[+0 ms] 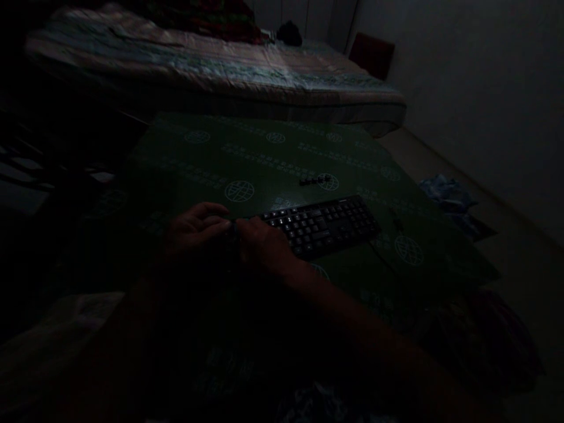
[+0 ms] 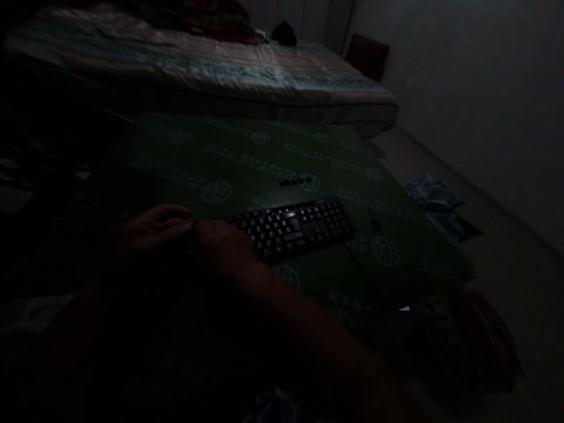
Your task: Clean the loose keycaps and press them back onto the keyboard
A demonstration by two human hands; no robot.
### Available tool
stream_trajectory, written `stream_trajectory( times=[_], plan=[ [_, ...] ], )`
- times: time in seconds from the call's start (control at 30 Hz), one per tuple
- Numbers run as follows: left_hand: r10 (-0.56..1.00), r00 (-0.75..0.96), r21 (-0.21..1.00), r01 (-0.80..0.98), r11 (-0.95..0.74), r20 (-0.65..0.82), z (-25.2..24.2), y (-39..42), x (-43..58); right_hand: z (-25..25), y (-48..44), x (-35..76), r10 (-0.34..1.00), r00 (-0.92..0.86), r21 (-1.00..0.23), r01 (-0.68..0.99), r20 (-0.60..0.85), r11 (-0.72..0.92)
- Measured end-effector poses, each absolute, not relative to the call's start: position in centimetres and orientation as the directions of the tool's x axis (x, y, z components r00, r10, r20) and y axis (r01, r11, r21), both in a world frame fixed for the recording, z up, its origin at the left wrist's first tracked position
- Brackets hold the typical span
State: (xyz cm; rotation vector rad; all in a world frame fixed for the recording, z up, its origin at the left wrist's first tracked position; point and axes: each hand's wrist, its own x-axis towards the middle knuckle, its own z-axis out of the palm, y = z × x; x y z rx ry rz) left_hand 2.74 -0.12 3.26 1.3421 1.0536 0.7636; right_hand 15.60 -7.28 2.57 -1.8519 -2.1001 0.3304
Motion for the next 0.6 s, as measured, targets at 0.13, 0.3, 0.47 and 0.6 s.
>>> stream_trajectory(
  times=[0.13, 0.3, 0.47, 0.6],
  plan=[
    [0.939, 0.328, 0.985, 0.168, 0.049, -0.103, 3.1, -0.6, 3.1, 2.8, -7.4, 15.3, 0.994, -0.087, -0.396, 0.912, 0.069, 0.108],
    [0.927, 0.368, 0.985, 0.170, 0.014, -0.077, 2.8, -0.5, 2.7, 2.5, -7.5, 15.2, 0.984, -0.073, -0.421, 0.897, 0.162, 0.136],
    [0.862, 0.482, 0.987, 0.121, 0.111, -0.156, 2.8, -0.6, 2.2, 2.6, -7.4, 15.6, 0.967, -0.114, -0.468, 0.858, 0.229, 0.212],
    [0.848, 0.503, 0.985, 0.053, 0.167, -0.170, 2.9, -0.5, 2.1, 2.8, -6.9, 16.0, 0.961, -0.121, -0.477, 0.848, 0.249, 0.231]
  ],
)
